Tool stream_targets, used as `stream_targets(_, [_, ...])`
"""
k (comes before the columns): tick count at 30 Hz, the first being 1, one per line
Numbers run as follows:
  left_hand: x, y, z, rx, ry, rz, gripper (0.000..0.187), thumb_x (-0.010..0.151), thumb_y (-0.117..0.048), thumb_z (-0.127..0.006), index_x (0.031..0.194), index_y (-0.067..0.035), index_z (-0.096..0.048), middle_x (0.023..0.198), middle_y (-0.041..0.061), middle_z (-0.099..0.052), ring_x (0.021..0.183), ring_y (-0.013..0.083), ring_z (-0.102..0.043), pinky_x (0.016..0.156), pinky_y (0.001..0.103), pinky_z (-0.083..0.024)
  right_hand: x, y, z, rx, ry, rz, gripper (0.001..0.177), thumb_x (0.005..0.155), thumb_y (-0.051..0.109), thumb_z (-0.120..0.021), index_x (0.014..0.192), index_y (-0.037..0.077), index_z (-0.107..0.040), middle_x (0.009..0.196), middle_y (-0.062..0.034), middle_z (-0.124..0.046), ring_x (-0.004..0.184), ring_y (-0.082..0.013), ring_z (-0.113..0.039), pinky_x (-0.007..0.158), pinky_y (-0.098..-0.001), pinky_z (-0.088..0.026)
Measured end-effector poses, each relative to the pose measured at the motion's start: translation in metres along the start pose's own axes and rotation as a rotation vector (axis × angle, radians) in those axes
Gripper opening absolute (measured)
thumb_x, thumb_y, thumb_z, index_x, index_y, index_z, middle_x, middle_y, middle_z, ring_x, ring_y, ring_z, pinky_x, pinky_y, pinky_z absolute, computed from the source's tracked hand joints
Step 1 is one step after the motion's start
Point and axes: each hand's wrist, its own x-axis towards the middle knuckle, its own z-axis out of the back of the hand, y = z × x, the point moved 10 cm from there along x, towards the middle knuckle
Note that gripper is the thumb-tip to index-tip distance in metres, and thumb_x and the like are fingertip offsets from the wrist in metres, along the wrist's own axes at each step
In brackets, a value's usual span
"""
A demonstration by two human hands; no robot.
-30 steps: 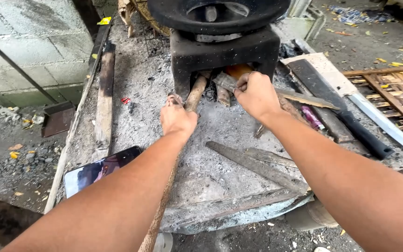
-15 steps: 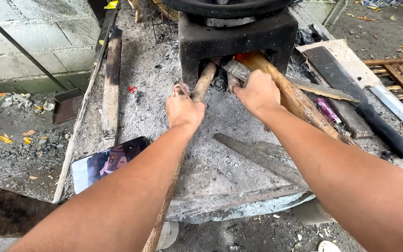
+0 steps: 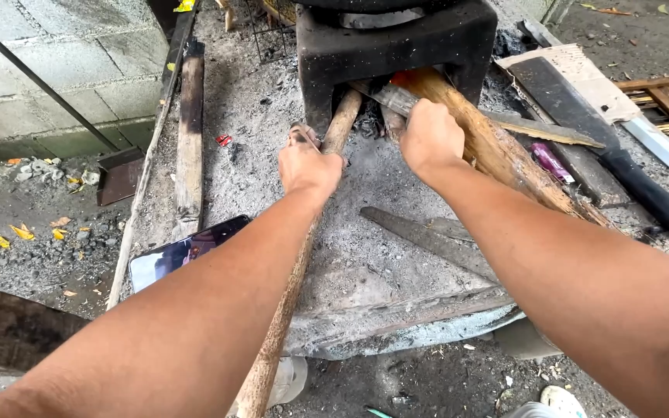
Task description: Preparing firewood using a machete and lighting a stone stove with cardboard.
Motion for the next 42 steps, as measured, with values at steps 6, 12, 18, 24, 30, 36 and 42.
stream_targets(6, [-0.003, -0.003, 0.005, 0.022, -0.003, -0.006, 0.054, 0.073, -0.020, -0.088, 0.115, -0.007, -0.057, 0.113, 0.015, -0.070, 0.109, 0.0287, -0.069, 0.097, 0.037, -0.053, -0.009, 0.029, 0.048, 0.083, 0.071, -0.001, 0.041, 0.088, 0.034, -0.083, 0.102, -0.002, -0.072, 0.106, -0.0246, -0.072, 0.102, -0.0388, -0.070, 0.089, -0.0458, -0.057])
stream_targets(12, [-0.010, -0.008, 0.006, 0.024, 0.065, 0.043, 0.051, 0.079, -0.017, -0.084, 0.120, -0.008, -0.055, 0.109, 0.014, -0.071, 0.102, 0.0240, -0.073, 0.094, 0.035, -0.057, 0.013, 0.021, 0.033, -0.001, 0.120, -0.004, 0.057, 0.080, 0.042, -0.088, 0.107, -0.005, -0.070, 0.129, -0.0194, -0.062, 0.113, -0.0354, -0.066, 0.090, -0.0437, -0.056])
stream_targets(18, [-0.004, -0.005, 0.006, 0.060, 0.020, 0.007, 0.056, 0.076, -0.022, -0.089, 0.118, -0.007, -0.056, 0.110, 0.013, -0.070, 0.106, 0.0245, -0.069, 0.098, 0.035, -0.053, 0.023, 0.011, 0.020, 0.009, -0.006, 0.085, 0.051, 0.083, 0.033, -0.085, 0.114, -0.004, -0.067, 0.126, -0.0213, -0.063, 0.110, -0.0374, -0.066, 0.087, -0.0459, -0.055])
stream_targets(24, [-0.007, -0.006, 0.006, 0.038, 0.033, 0.020, 0.055, 0.075, -0.021, -0.089, 0.117, -0.008, -0.057, 0.110, 0.012, -0.071, 0.107, 0.0239, -0.069, 0.098, 0.036, -0.053, 0.003, 0.014, 0.034, 0.024, -0.090, 0.134, 0.040, 0.082, 0.025, -0.086, 0.104, -0.004, -0.072, 0.123, -0.0226, -0.064, 0.107, -0.0392, -0.067, 0.090, -0.0463, -0.055])
stream_targets(30, [-0.007, -0.004, 0.007, 0.007, 0.025, 0.035, 0.054, 0.074, -0.020, -0.090, 0.115, -0.010, -0.057, 0.109, 0.009, -0.070, 0.105, 0.0221, -0.069, 0.097, 0.036, -0.053, 0.003, 0.009, 0.029, 0.029, -0.100, 0.114, 0.031, 0.081, 0.016, -0.082, 0.102, -0.005, -0.073, 0.124, -0.0217, -0.065, 0.104, -0.0390, -0.069, 0.086, -0.0468, -0.057])
stream_targets(36, [-0.013, -0.007, 0.006, 0.013, 0.068, 0.071, 0.048, 0.077, -0.019, -0.088, 0.111, -0.011, -0.054, 0.106, 0.010, -0.068, 0.099, 0.0219, -0.069, 0.093, 0.036, -0.055, -0.027, 0.012, 0.044, 0.148, -0.087, 0.036, 0.032, 0.082, 0.021, -0.081, 0.102, -0.003, -0.073, 0.121, -0.0260, -0.064, 0.103, -0.0403, -0.068, 0.089, -0.0461, -0.055])
stream_targets(42, [-0.015, -0.010, 0.008, 0.041, 0.070, 0.053, 0.046, 0.077, -0.018, -0.087, 0.106, -0.011, -0.052, 0.103, 0.010, -0.068, 0.096, 0.0212, -0.068, 0.092, 0.035, -0.055, -0.038, 0.008, 0.030, 0.124, 0.193, -0.100, 0.038, 0.090, 0.031, -0.079, 0.103, -0.004, -0.069, 0.106, -0.0243, -0.073, 0.099, -0.0369, -0.073, 0.085, -0.0449, -0.059])
